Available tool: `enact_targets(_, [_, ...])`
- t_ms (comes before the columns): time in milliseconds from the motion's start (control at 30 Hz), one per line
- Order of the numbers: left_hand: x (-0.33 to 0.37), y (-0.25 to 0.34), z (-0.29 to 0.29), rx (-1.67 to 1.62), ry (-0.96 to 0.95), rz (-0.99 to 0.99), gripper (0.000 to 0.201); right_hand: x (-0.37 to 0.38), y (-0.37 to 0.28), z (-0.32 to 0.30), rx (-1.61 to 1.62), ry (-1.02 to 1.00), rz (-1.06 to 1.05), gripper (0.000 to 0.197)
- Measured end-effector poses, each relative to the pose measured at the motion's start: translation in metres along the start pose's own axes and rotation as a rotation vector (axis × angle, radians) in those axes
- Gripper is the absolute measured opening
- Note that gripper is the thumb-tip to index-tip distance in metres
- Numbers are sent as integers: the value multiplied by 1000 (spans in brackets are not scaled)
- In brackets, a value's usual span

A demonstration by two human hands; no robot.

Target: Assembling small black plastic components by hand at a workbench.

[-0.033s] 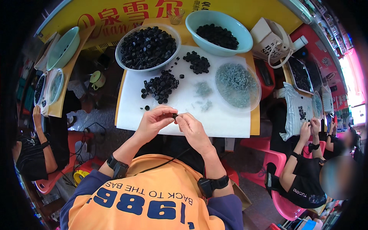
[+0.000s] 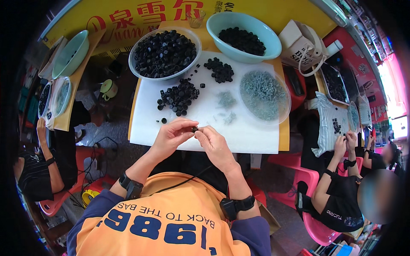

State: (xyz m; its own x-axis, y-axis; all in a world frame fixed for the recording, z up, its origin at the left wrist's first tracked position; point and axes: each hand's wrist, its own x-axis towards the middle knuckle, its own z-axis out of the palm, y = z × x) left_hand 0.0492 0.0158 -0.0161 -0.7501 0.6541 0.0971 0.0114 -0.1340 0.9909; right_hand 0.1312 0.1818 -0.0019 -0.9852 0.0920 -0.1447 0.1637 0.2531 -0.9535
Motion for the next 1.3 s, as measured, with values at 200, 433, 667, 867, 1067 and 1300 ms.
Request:
enact_targets(200, [-1, 5, 0, 531, -52, 281, 27, -1, 0, 3, -172, 108, -191, 19])
enact_targets(433, [-4, 5, -1, 498, -122, 287, 26, -10, 1, 0, -52, 103, -60, 18])
enact_targets(667, [-1, 11, -13, -269, -264, -202, 31, -13, 6, 3, 87, 25, -13, 18])
enact_targets(867, [3, 13, -18, -259, -245, -533, 35, -11, -5, -5, -314, 9, -312, 20])
enact_targets(1067, [4, 14, -8, -189, -177, -532, 25, -10, 2, -11, -621, 25, -482, 21])
enact_targets(1300, [3, 4, 0, -58, -109, -435, 20, -11, 5, -5, -767, 111, -502, 26])
